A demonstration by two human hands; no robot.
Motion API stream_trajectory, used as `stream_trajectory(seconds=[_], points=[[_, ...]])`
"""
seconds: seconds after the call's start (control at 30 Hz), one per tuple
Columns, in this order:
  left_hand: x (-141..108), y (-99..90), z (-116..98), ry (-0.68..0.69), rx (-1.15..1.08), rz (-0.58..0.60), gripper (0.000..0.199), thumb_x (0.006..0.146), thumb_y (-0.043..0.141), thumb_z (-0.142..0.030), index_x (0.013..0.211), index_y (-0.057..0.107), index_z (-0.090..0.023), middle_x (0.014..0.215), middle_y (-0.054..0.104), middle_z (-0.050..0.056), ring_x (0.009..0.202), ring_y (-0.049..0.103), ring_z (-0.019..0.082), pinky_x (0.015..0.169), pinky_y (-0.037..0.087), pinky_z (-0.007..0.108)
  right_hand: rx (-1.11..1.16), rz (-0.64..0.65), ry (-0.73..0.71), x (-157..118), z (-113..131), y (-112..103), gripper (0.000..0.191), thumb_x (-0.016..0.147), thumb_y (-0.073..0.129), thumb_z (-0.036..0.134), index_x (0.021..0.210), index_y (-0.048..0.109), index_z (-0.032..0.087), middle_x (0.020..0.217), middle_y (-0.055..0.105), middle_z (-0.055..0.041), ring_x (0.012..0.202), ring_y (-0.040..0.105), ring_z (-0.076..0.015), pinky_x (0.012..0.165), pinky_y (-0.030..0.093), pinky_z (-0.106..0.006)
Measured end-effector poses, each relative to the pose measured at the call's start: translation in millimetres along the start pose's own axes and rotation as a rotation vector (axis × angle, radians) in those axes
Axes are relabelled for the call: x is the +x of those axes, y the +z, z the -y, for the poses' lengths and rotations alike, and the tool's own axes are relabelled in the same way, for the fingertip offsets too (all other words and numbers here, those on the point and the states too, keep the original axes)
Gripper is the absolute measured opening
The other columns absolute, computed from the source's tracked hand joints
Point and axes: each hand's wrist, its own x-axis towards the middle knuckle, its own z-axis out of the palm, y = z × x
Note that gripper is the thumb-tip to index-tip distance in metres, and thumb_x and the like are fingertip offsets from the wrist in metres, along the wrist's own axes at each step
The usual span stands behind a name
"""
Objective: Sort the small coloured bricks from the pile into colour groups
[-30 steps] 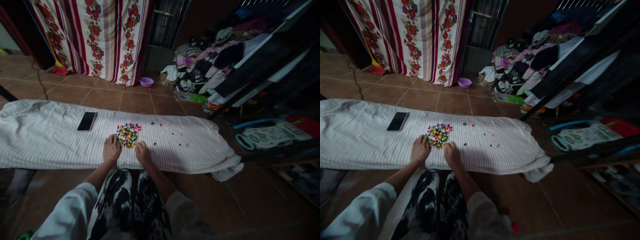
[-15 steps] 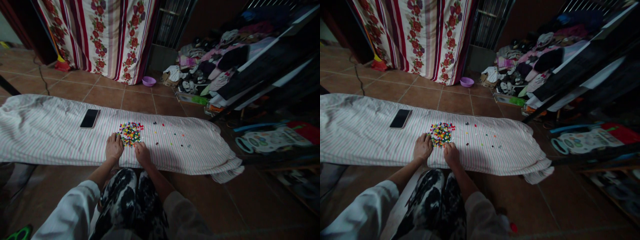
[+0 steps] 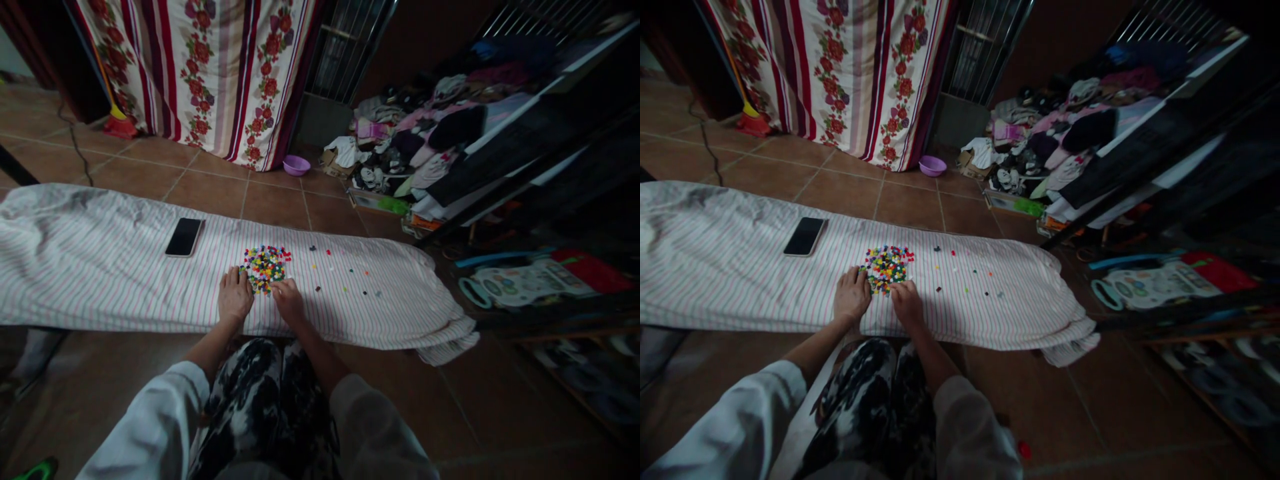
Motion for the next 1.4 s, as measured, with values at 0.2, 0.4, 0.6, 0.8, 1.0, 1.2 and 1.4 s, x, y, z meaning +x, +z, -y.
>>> stream_trajectory(seconds=[0.2, 0.4, 0.6, 0.8, 1.0, 1.2, 1.4], points=[[0, 3.6, 1, 0.004, -0.007, -0.006, 0.042, 0.092, 0.034, -0.025, 0.123, 0.057, -0.007, 0.136, 0.051, 0.021, 0.131, 0.043, 0.031, 0.109, 0.032, 0.046, -0.093, 0.033, 0.032, 25, 12, 8, 0.022, 0.090, 0.052, 0.023, 0.097, 0.073, 0.023, 0.095, 0.059, -0.0032, 0.085, 0.058, -0.0132, 0.078, 0.048, -0.023], [0, 4.8, 2, 0.008, -0.048, -0.010, 0.042, 0.092, 0.035, -0.026, 0.123, 0.057, -0.008, 0.135, 0.052, 0.022, 0.132, 0.043, 0.031, 0.108, 0.032, 0.049, -0.209, 0.189, 0.057, 39, 17, 2, 0.021, 0.090, 0.053, 0.024, 0.096, 0.073, 0.024, 0.098, 0.060, -0.0031, 0.085, 0.059, -0.0134, 0.074, 0.047, -0.022], [0, 2.0, 1, 0.009, -0.073, -0.021, 0.042, 0.092, 0.034, -0.026, 0.123, 0.057, -0.008, 0.136, 0.052, 0.023, 0.132, 0.042, 0.031, 0.108, 0.032, 0.050, -0.280, 0.266, 0.088, 46, 26, -3, 0.020, 0.090, 0.054, 0.026, 0.098, 0.073, 0.026, 0.101, 0.061, -0.0038, 0.087, 0.059, -0.0152, 0.075, 0.048, -0.024], [0, -2.5, -1, 0.008, -0.031, -0.007, 0.041, 0.091, 0.035, -0.025, 0.120, 0.057, -0.008, 0.133, 0.053, 0.021, 0.129, 0.045, 0.031, 0.108, 0.033, 0.047, -0.385, 0.308, 0.081, 57, 36, -3, 0.018, 0.089, 0.055, 0.026, 0.095, 0.071, 0.024, 0.107, 0.061, -0.0057, 0.091, 0.061, -0.0165, 0.076, 0.049, -0.026], [0, -3.1, -1, 0.023, -0.032, -0.031, 0.039, 0.091, 0.036, -0.027, 0.117, 0.059, -0.009, 0.131, 0.054, 0.021, 0.127, 0.046, 0.030, 0.106, 0.034, 0.048, -0.391, 0.408, 0.129, 66, 53, -7, 0.021, 0.089, 0.055, 0.030, 0.105, 0.066, 0.022, 0.109, 0.064, -0.0080, 0.097, 0.064, -0.0196, 0.079, 0.051, -0.030], [-1, -4.1, -2, 0.044, 0.001, -0.037, 0.041, 0.092, 0.034, -0.028, 0.118, 0.058, -0.009, 0.129, 0.054, 0.021, 0.124, 0.047, 0.031, 0.104, 0.036, 0.047, -0.343, 0.442, 0.165, 67, 65, -14, 0.022, 0.090, 0.050, 0.022, 0.105, 0.064, 0.016, 0.110, 0.066, -0.0112, 0.102, 0.064, -0.0205, 0.082, 0.050, -0.030], [-2, 0.7, 1, 0.060, -0.004, -0.054, 0.041, 0.092, 0.034, -0.027, 0.121, 0.057, -0.009, 0.129, 0.053, 0.021, 0.124, 0.046, 0.030, 0.103, 0.035, 0.047, -0.253, 0.346, 0.182, 61, 59, -16, 0.021, 0.090, 0.046, 0.025, 0.103, 0.062, 0.022, 0.110, 0.066, -0.0064, 0.098, 0.064, -0.0190, 0.079, 0.049, -0.030]])
